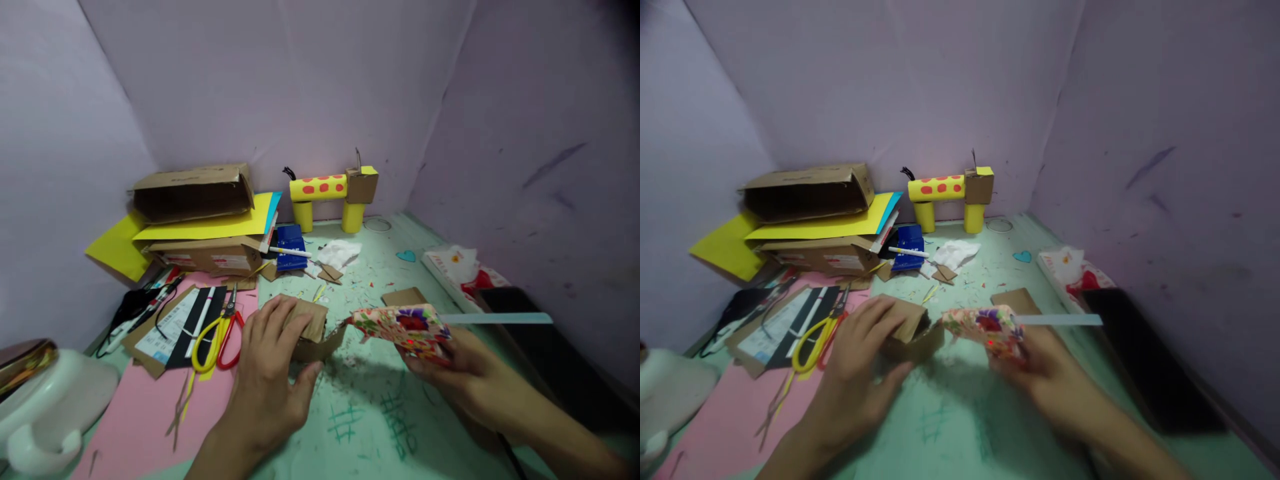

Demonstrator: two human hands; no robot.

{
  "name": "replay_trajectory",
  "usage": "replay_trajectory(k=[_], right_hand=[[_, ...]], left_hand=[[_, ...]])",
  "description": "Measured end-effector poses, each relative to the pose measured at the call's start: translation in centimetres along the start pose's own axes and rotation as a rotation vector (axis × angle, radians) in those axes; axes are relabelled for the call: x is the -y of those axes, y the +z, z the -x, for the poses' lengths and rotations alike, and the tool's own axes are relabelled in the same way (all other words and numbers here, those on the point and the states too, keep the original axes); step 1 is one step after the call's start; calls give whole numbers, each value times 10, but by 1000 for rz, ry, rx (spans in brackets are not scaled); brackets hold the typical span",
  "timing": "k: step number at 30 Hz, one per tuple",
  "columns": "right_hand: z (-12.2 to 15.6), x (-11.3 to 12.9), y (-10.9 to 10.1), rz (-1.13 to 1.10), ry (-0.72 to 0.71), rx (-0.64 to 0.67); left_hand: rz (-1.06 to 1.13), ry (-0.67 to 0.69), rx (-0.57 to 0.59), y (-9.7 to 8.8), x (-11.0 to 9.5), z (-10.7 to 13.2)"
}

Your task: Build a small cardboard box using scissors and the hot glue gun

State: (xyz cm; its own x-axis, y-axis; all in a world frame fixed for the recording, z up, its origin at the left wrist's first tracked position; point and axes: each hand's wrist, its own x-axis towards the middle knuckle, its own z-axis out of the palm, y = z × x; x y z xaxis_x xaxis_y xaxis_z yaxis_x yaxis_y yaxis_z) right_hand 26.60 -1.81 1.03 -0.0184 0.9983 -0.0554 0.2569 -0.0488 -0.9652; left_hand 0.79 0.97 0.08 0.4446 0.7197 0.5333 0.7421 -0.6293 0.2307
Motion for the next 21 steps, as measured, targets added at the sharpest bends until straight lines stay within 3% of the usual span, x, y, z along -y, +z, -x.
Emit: replay_trajectory(k=[21], right_hand=[[0, -16, -7, -60, 82, -61]], left_hand=[[-12, 11, -21, 0, 2, 2]])
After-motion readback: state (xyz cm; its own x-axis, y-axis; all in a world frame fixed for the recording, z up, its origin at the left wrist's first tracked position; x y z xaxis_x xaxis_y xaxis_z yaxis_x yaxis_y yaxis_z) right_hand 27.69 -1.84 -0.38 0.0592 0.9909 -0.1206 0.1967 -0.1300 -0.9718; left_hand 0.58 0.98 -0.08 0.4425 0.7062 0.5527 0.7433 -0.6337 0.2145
